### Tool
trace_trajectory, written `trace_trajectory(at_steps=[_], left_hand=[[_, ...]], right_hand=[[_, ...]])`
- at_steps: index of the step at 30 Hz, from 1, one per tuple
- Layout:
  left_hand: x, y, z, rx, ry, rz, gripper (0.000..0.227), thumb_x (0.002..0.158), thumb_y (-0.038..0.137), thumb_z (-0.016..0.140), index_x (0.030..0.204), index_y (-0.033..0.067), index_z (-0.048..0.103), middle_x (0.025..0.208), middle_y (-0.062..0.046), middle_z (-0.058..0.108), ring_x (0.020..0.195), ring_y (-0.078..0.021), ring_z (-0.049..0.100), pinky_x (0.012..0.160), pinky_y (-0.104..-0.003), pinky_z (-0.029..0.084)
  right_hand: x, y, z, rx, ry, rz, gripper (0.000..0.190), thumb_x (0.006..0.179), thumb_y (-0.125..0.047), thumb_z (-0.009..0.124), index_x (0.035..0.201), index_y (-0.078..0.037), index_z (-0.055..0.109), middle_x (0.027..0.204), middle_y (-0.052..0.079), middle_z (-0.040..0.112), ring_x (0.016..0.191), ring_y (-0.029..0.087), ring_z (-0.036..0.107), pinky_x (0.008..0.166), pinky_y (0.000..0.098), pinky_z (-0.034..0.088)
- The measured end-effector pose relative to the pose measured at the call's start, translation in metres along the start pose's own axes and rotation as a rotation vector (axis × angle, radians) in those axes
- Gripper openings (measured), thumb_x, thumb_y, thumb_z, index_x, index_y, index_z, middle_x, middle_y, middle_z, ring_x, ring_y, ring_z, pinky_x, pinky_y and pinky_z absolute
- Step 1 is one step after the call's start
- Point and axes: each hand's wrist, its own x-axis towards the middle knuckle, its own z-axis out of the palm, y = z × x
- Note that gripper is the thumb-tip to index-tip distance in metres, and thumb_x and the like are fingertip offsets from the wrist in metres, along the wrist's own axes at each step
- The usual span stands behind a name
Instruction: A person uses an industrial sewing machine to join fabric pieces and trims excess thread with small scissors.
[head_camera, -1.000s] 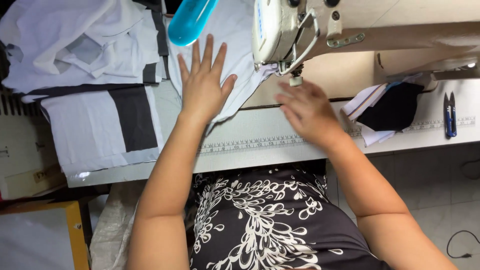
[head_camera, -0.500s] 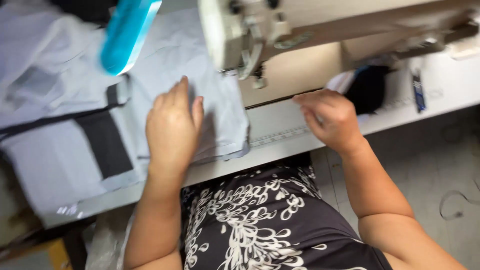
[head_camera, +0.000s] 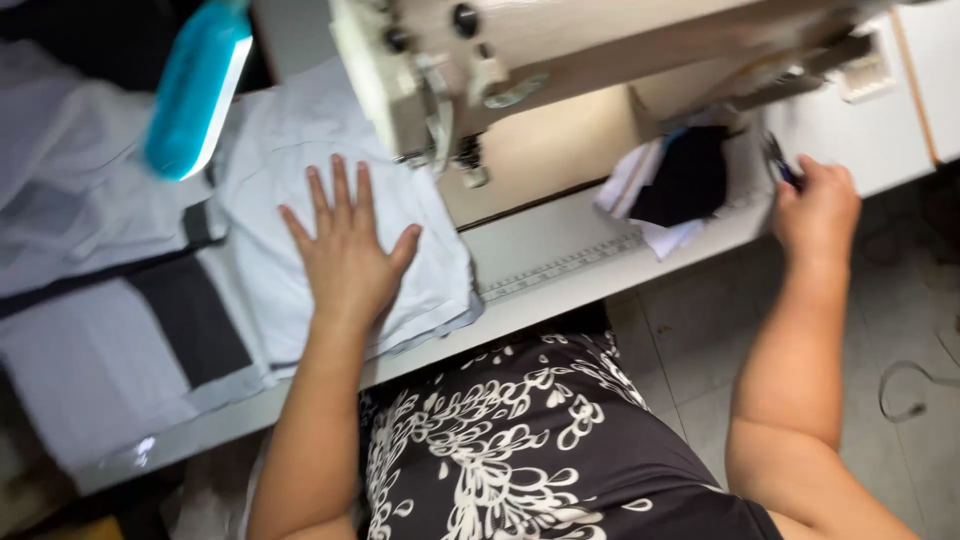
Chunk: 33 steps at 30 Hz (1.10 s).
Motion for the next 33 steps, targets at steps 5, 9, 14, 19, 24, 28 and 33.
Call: trace_trajectory(at_steps=[5,9,14,19,24,28,33], left_hand=[[-0.012,-0.006,0.005,0.049,0.034,-0.045,0.084,0.088,0.062,0.044,0.152,0.0128,0.017,0.157,-0.008,0.008,0.143,-0.0307,0.0,0.108,-0.065,0.004],[-0.014,-0.014,0.005,0.092,0.097,0.013,0.084,0.089,0.063,0.046,0.152,0.0127,0.021,0.157,-0.009,0.011,0.143,-0.0305,0.004,0.108,-0.065,0.008],[-0.018,-0.03,-0.002,0.123,0.116,0.061,0.084,0.089,0.062,0.05,0.151,0.0128,0.023,0.156,-0.009,0.014,0.143,-0.0311,0.007,0.108,-0.066,0.012],[-0.025,-0.041,-0.014,-0.067,-0.04,0.053,0.084,0.086,0.059,0.051,0.15,0.0104,0.027,0.157,-0.015,0.014,0.145,-0.032,0.002,0.107,-0.066,-0.004],[-0.031,-0.06,-0.02,-0.066,-0.058,0.055,0.085,0.084,0.058,0.055,0.15,0.0108,0.027,0.157,-0.014,0.014,0.145,-0.0312,0.004,0.108,-0.065,-0.001],[-0.037,-0.069,-0.028,-0.051,-0.09,0.044,0.083,0.086,0.055,0.054,0.15,0.0098,0.026,0.157,-0.014,0.015,0.145,-0.0303,0.005,0.109,-0.063,0.005],[-0.022,-0.057,-0.025,0.035,0.001,0.042,0.079,0.081,0.054,0.063,0.14,0.0064,0.04,0.146,-0.016,0.033,0.138,-0.0328,0.021,0.103,-0.061,0.019]], right_hand=[[-0.017,-0.022,-0.051,0.046,-0.042,-0.038,0.044,0.087,-0.012,0.071,0.127,0.006,0.071,0.097,0.031,0.059,0.083,0.043,0.06,0.09,0.0414,0.045],[-0.017,-0.144,-0.13,0.454,-0.462,0.054,0.043,0.088,-0.008,0.061,0.129,0.002,0.057,0.119,0.02,0.059,0.099,0.028,0.057,0.088,0.0365,0.042],[-0.012,-0.28,-0.13,0.731,-0.677,-0.339,0.057,0.078,-0.001,0.049,0.135,-0.006,0.049,0.135,0.01,0.054,0.121,0.02,0.051,0.101,0.0307,0.036],[-0.016,-0.368,-0.093,0.808,-0.57,-0.509,0.037,0.096,-0.023,0.054,0.128,-0.005,0.057,0.099,0.018,0.065,0.089,0.034,0.064,0.078,0.0412,0.051],[-0.025,-0.388,-0.046,1.092,-0.737,-0.237,0.034,0.096,-0.021,0.054,0.126,-0.005,0.053,0.089,0.01,0.062,0.067,0.02,0.056,0.056,0.0287,0.045],[-0.023,-0.392,-0.056,1.458,-1.057,0.125,0.033,0.098,-0.017,0.042,0.126,0.001,0.044,0.067,0.013,0.055,0.034,0.01,0.042,0.02,0.0197,0.033],[-0.025,-0.393,-0.054,1.607,-1.09,0.181,0.034,0.098,-0.019,0.043,0.125,0.001,0.045,0.066,0.014,0.053,0.033,0.009,0.041,0.019,0.0192,0.031]])
